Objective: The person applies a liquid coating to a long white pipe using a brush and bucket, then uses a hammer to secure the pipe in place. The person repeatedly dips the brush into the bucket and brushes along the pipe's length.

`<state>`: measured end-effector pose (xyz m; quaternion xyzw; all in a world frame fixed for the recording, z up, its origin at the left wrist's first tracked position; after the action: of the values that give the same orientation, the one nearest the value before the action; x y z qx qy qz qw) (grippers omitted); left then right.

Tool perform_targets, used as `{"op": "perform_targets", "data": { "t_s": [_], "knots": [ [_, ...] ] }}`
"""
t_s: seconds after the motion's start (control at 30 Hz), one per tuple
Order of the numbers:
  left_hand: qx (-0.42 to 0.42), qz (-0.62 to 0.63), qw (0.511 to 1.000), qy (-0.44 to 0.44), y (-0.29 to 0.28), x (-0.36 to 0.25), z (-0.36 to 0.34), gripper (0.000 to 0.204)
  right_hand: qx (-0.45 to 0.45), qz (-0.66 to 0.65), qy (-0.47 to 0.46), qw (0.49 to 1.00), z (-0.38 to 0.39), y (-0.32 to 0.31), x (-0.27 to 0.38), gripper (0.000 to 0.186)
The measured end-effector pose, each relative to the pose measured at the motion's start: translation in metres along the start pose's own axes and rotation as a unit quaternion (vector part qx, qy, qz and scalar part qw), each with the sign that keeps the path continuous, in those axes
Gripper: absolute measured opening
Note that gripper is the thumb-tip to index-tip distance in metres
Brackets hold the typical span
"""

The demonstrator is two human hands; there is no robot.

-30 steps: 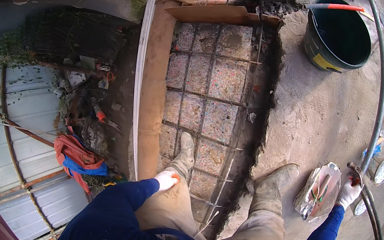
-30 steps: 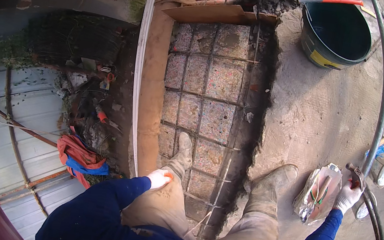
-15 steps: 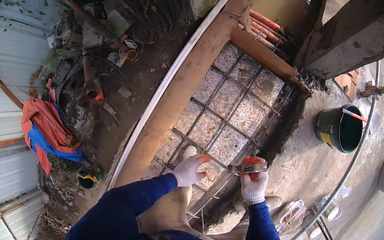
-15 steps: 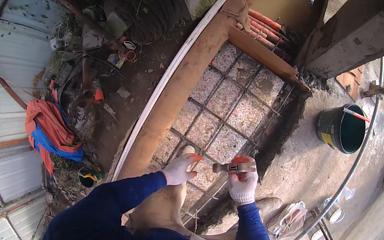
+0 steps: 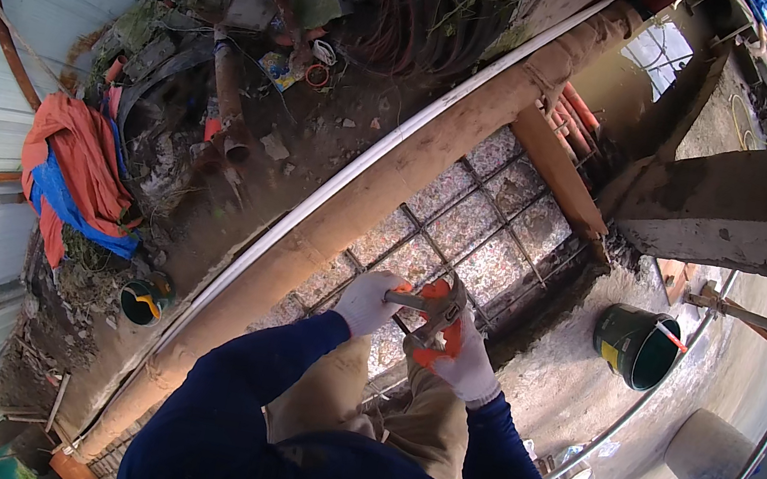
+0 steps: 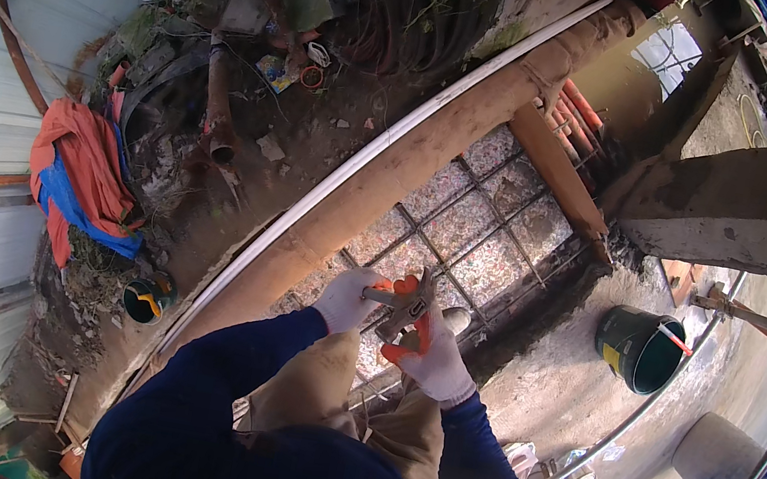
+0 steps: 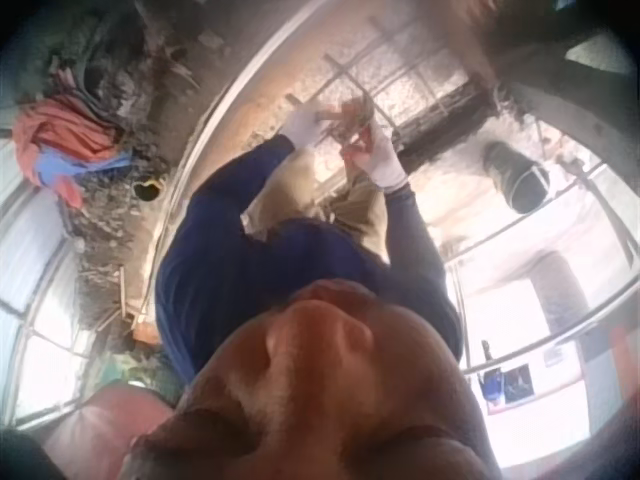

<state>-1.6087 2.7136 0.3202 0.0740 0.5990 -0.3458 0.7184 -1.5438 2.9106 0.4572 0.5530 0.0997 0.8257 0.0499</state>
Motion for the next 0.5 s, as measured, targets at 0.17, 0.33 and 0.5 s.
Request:
{"op": "perform_targets", "data": {
  "t_s": [0.17,0.33,0.5],
  "knots": [
    [0.005,-0.040,0.999,0.034,0.035,-0.008,-0.061,0.015,-0.040,-0.056,0.020,0.997,-0.039,-0.049,-0.040,0.054],
    [-0.038,-0.055,0.998,0.019,0.077,0.023,-0.109,0.022,-0.071,0.108,-0.023,0.991,-0.109,-0.103,-0.095,0.015],
    [-0.070,-0.106,0.992,-0.026,0.092,0.080,-0.126,0.042,-0.070,0.163,-0.062,0.982,-0.140,-0.152,-0.133,0.016]
  ]
}}
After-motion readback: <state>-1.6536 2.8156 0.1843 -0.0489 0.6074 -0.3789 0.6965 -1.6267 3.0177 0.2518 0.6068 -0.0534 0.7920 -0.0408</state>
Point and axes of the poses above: each hand's wrist, its own z-axis away from the middle knuckle, its own y-axis out of the palm, x = y × z, the point moved 2 cm from there along -z, towards the middle knuckle, and after that the axes turned 7 degrees about z, right-handed, at the moved point
